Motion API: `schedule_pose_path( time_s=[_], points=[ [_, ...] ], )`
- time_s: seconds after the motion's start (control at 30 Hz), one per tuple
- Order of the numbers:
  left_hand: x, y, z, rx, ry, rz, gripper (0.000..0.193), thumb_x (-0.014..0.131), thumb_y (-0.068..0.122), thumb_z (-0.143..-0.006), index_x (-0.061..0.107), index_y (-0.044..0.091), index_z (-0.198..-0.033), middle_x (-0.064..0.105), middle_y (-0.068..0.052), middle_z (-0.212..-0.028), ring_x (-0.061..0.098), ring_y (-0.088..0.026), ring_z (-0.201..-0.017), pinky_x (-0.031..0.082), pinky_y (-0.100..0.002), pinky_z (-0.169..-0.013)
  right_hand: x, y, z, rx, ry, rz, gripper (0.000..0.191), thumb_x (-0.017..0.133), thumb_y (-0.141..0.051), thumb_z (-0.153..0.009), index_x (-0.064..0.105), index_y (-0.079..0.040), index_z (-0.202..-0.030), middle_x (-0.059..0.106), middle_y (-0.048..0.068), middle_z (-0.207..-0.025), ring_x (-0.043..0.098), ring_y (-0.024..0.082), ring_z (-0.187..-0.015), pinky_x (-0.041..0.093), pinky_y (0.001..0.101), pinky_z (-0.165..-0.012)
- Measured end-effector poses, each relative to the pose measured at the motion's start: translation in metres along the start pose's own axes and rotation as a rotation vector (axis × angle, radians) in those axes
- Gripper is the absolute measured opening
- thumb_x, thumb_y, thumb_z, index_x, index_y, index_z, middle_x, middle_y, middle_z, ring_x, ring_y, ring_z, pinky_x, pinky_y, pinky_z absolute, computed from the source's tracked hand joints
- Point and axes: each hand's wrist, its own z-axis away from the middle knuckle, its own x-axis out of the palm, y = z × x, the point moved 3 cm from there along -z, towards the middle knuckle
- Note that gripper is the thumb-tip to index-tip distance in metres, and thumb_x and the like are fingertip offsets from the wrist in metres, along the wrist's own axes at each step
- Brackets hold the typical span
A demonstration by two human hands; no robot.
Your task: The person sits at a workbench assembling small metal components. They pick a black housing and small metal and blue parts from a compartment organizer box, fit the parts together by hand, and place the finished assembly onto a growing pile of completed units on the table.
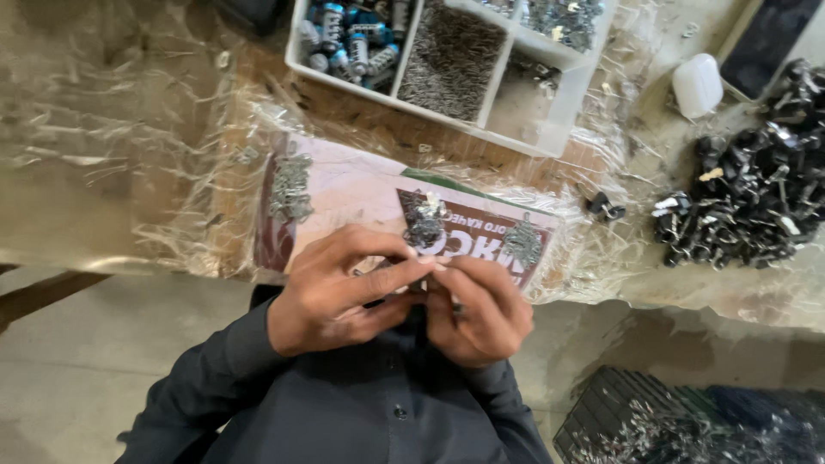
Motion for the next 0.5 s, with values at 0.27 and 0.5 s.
schedule_pose_path(
  time_s=[0.27, 0.5],
  points=[
    [0.004, 0.007, -0.003, 0.011, -0.057, -0.035, 0.048, 0.086, 0.005, -0.076, 0.074, 0.009, -0.122, 0.065, -0.007, -0.114, 0.071, -0.027, -0.099, 0.059, -0.038, -0.082, -0.011, 0.022, 0.001, 0.259, -0.172, -0.457, 0.023, 0.075, 0.011, -0.082, 0.073, 0.001, -0.102, 0.074, 0.015, -0.100, 0.074, 0.021, -0.087, 0.060, 0.0303, -0.079],
    [0.011, 0.009, -0.004, 0.031, -0.079, -0.013, 0.052, 0.087, 0.005, -0.076, 0.072, 0.011, -0.126, 0.065, -0.006, -0.114, 0.071, -0.025, -0.098, 0.059, -0.036, -0.081, -0.014, 0.038, 0.013, 0.514, -0.205, -0.816, 0.018, 0.074, 0.013, -0.083, 0.075, 0.003, -0.098, 0.072, 0.015, -0.101, 0.070, 0.018, -0.088, 0.056, 0.0284, -0.077]
  ],
)
